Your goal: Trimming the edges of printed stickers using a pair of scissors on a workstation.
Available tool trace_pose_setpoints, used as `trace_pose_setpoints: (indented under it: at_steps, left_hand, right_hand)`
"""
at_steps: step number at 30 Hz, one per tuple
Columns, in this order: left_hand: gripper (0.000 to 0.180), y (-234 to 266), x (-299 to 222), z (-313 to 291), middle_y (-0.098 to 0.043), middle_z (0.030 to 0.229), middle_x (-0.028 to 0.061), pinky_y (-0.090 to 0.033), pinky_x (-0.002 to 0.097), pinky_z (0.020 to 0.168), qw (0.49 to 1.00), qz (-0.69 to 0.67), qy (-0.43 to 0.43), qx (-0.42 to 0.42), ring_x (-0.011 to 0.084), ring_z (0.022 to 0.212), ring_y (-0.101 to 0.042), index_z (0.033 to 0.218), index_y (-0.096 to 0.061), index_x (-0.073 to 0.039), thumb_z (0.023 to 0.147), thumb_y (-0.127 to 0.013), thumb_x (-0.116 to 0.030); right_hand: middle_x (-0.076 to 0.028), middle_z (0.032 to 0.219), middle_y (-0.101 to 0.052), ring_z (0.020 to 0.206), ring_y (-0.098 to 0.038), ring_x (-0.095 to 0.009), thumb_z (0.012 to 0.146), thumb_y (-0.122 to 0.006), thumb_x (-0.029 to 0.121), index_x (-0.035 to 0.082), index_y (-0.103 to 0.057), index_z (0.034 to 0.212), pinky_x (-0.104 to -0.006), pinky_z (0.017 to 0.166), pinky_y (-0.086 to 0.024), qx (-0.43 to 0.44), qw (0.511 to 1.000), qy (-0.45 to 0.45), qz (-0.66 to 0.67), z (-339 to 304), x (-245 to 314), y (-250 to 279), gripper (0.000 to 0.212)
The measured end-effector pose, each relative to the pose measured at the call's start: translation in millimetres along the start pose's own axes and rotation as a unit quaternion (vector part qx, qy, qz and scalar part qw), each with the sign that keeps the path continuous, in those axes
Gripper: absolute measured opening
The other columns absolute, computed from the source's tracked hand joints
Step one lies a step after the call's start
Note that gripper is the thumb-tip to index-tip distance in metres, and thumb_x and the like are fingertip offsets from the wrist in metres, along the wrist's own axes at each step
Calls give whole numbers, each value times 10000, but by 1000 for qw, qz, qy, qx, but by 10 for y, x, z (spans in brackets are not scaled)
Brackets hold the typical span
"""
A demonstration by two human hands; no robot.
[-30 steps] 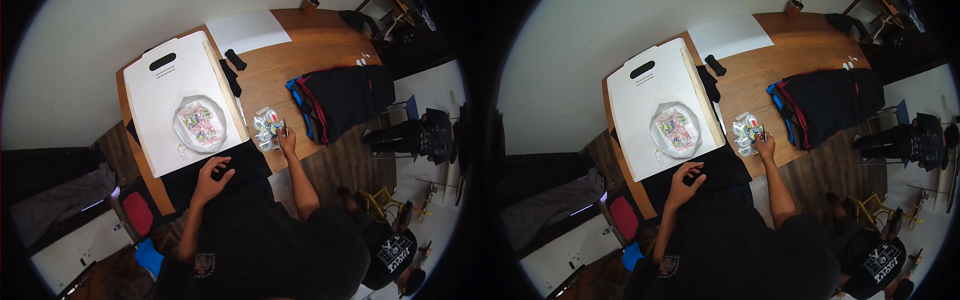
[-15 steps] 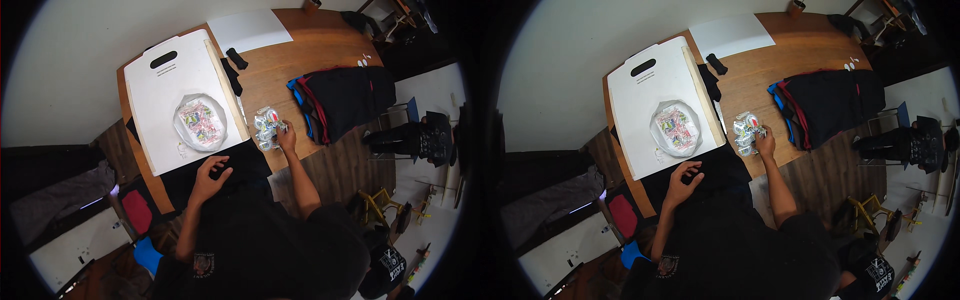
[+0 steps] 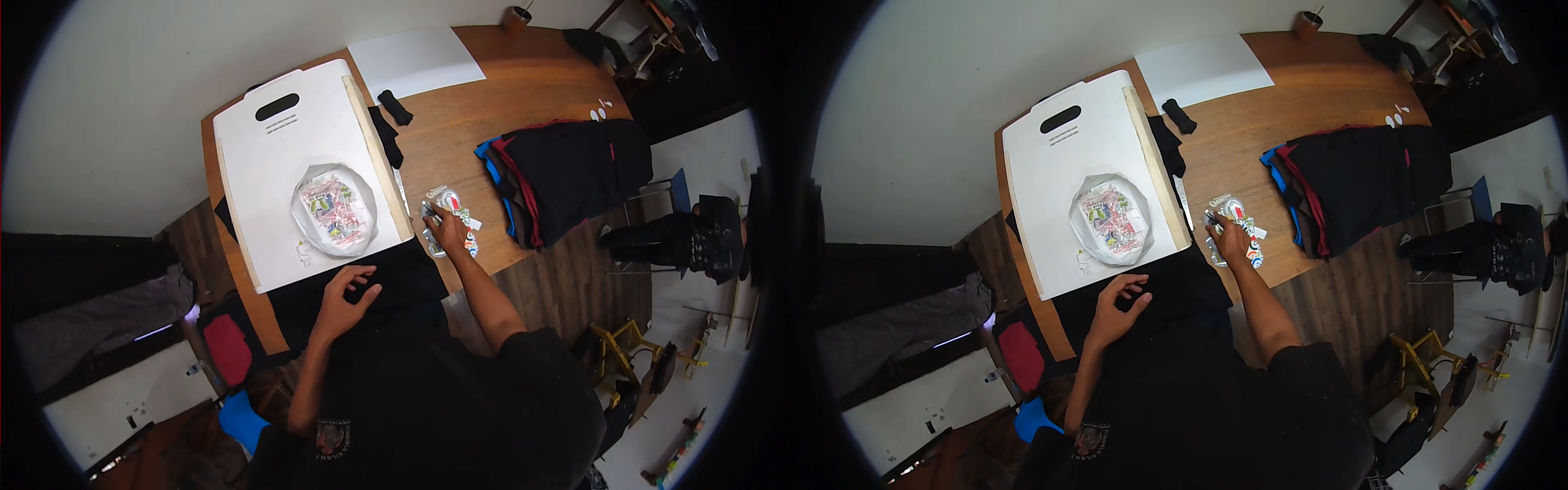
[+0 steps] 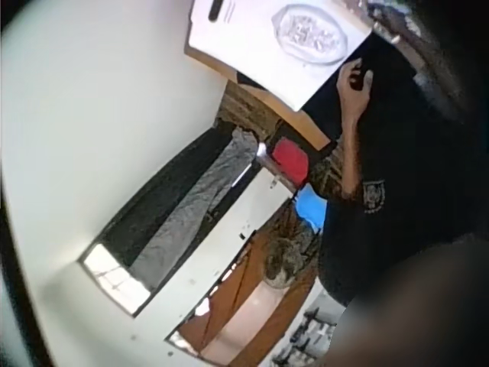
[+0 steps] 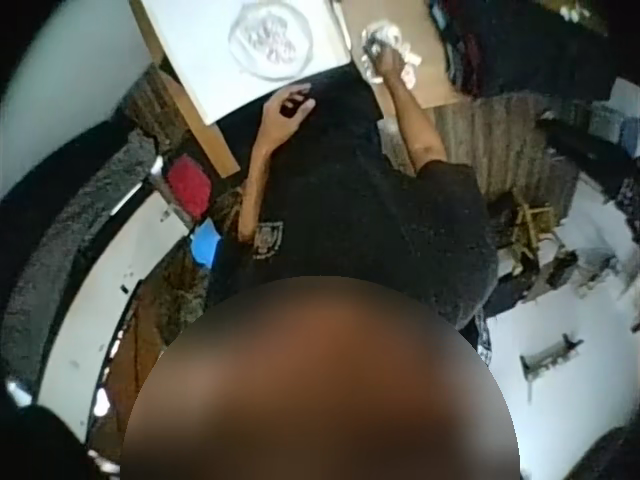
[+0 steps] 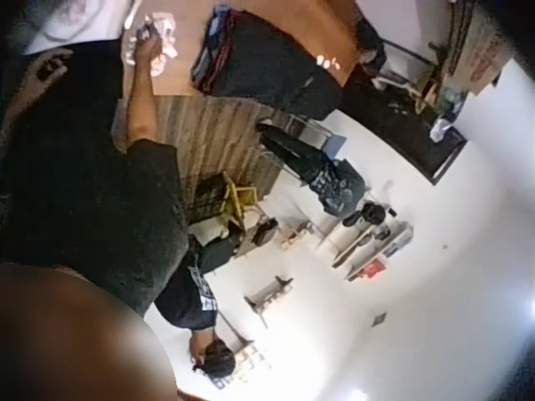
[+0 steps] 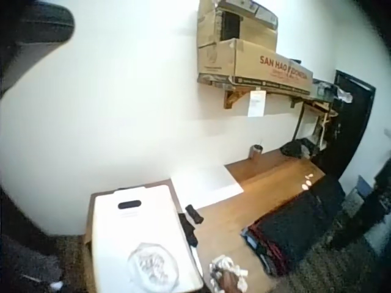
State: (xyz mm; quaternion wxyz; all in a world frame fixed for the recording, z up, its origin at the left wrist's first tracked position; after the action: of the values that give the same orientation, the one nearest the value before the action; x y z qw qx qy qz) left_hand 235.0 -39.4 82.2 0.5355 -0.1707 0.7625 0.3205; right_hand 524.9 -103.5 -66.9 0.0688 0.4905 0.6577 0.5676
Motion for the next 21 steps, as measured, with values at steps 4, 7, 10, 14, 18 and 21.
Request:
trace_pose_setpoints:
  at_steps: [4,7,10,14,18,21]
  left_hand:
    - [343,-2,23,1,-684,1101,52,-465,271,789,1000,0,-5,-8,140,921,-629,1167,-682,-56,860,-768,-181]
    - [343,-30,-4,29,-686,1102,55,-468,273,787,1000,-4,-9,-2,140,920,-634,1167,-682,-56,860,-768,-183]
    - [338,-56,-28,39,-686,1106,55,-471,269,782,1000,-9,-22,-4,139,922,-637,1165,-681,-52,862,-767,-176]
    - [333,-68,-83,95,-684,1089,66,-481,270,793,998,-53,-23,-24,142,927,-641,1159,-674,-30,855,-770,-130]
    - [421,10,-178,253,-655,1131,108,-495,289,864,984,-78,-96,-131,168,1009,-638,1226,-607,12,838,-762,-32]
    - [550,50,-249,408,-627,1201,135,-476,309,968,967,-126,-128,-180,198,1140,-605,1329,-504,45,840,-751,0]
  right_hand:
    - [-137,1073,-731,960,-700,-335,864,-711,413,209,-663,1272,-436,824,-550,-27,999,20,32,43,-48,-100,459]
    - [-144,1044,-734,960,-698,-340,854,-722,418,206,-672,1238,-430,811,-554,-67,994,51,72,79,-52,-139,442]
    - [-161,1032,-733,955,-705,-340,844,-747,406,148,-670,1224,-419,778,-557,-133,977,91,138,110,144,30,466]
    - [-101,871,-698,765,-622,-134,817,-823,293,27,-659,1104,-273,659,-497,-130,927,96,339,5,484,268,425]
    - [4,911,-578,710,-446,-25,795,-850,139,30,-585,1007,-172,595,-392,-54,865,91,490,-512,1262,747,356]
    - [20,872,-529,731,-448,-11,784,-854,115,37,-567,980,-144,610,-385,-21,845,128,518,-768,1570,773,356]
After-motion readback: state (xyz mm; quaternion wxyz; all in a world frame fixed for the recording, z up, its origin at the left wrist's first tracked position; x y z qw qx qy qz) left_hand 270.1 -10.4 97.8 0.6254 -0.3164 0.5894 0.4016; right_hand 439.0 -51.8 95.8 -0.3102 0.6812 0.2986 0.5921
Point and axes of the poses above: each hand's wrist, its own z-axis towards the middle knuckle, its own y-axis out of the back of the hand, x = y × z, the point moved 5 cm from there along z, towards the middle knuckle
